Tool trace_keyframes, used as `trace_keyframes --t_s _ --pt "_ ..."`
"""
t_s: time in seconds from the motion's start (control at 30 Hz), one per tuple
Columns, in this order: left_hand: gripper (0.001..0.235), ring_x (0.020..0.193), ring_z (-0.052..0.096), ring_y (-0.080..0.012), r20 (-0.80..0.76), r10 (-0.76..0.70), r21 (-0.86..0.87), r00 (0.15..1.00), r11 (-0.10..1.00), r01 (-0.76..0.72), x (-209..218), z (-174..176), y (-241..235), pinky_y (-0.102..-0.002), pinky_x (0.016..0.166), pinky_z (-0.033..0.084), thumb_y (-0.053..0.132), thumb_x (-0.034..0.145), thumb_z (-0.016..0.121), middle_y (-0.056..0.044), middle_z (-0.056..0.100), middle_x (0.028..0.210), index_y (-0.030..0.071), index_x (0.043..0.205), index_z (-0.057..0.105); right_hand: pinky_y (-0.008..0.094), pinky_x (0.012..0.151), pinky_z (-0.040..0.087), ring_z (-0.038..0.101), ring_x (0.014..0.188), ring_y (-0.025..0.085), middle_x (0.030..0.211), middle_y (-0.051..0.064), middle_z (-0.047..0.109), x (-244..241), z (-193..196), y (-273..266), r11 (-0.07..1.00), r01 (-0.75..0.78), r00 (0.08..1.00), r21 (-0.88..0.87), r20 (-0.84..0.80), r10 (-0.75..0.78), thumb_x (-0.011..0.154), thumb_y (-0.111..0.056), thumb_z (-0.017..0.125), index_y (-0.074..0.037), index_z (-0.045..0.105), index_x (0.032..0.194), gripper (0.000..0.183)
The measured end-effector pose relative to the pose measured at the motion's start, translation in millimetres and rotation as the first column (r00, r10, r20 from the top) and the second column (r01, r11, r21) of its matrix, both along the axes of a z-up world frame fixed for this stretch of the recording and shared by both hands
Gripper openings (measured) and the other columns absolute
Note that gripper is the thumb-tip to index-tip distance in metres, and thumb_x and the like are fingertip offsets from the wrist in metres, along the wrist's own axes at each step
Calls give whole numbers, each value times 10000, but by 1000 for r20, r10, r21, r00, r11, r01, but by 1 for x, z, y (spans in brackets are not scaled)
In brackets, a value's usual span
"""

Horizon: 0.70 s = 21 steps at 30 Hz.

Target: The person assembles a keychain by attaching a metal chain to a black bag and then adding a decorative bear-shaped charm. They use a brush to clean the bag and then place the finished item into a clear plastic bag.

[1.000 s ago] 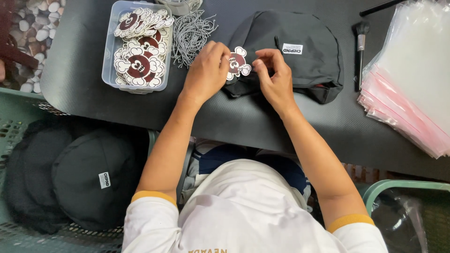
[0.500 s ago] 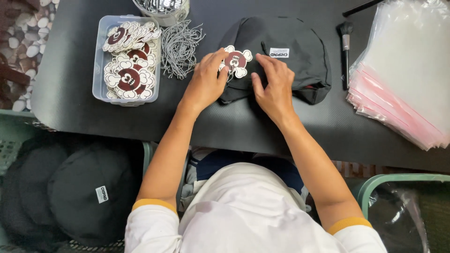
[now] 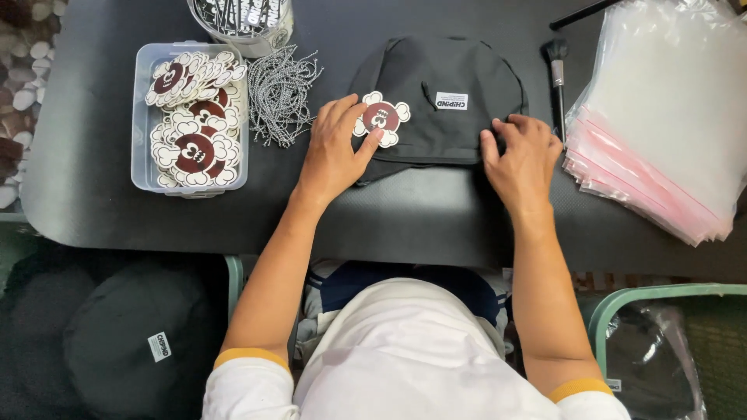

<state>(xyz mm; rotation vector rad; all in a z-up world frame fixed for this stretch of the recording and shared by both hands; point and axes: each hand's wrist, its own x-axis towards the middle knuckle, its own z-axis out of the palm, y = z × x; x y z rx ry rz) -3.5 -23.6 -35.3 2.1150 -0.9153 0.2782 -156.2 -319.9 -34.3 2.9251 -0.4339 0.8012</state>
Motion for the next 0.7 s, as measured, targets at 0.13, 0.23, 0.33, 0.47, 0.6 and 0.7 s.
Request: trace_keyframes --t_s 0.13,0.23,0.33,0.47,0.6,0.7 --pt "483 1303 544 -356 -82 0 -101 997 995 -8 -3 12 1 -501 1082 427 435 1027 636 -173 572 1381 41 1307 611 564 875 425 592 1086 424 1178 186 642 7 16 -38 995 50 999 85 -11 -49 1042 -243 686 -83 718 1246 262" --pt "454 1328 541 -332 -134 -2 -155 991 988 -19 -5 16 4 -484 1132 402 424 1033 584 -156 566 1408 60 1302 606 575 870 380 601 1056 451 1158 238 676 20 1 -82 980 183 965 80 -204 -163 996 -256 648 -31 662 1358 427" --pt "444 1320 556 -318 -127 -6 -174 992 985 -17 -6 18 4 -476 1131 407 427 1027 590 -138 580 1395 70 1290 617 545 863 401 657 1040 413 1115 198 729 32 -8 -104 949 302 889 91 -385 -246 1011 -376 614 -75 714 1267 407" --pt "443 1337 537 -325 -138 -15 -126 990 992 -3 -6 20 5 -503 1130 393 439 1013 598 -132 563 1415 77 1264 639 554 843 432 614 917 443 1054 192 610 39 -13 -105 940 318 920 124 -278 -275 959 -274 677 -99 716 996 183" --pt "395 1302 562 -331 -84 -16 -137 996 991 5 -6 17 5 -494 1110 416 395 1007 632 -135 577 1392 79 1242 641 538 825 382 630 1022 437 1155 241 646 42 -15 -116 950 312 898 11 -329 -291 969 -398 698 -66 571 1421 575" --pt "401 1332 544 -315 -98 -11 -149 995 989 -4 -5 20 5 -475 1135 406 378 1014 633 -130 560 1417 83 1285 630 523 722 466 684 850 395 1012 158 685 49 -24 -135 929 337 912 -153 -192 -363 949 -351 767 -32 635 1202 428"
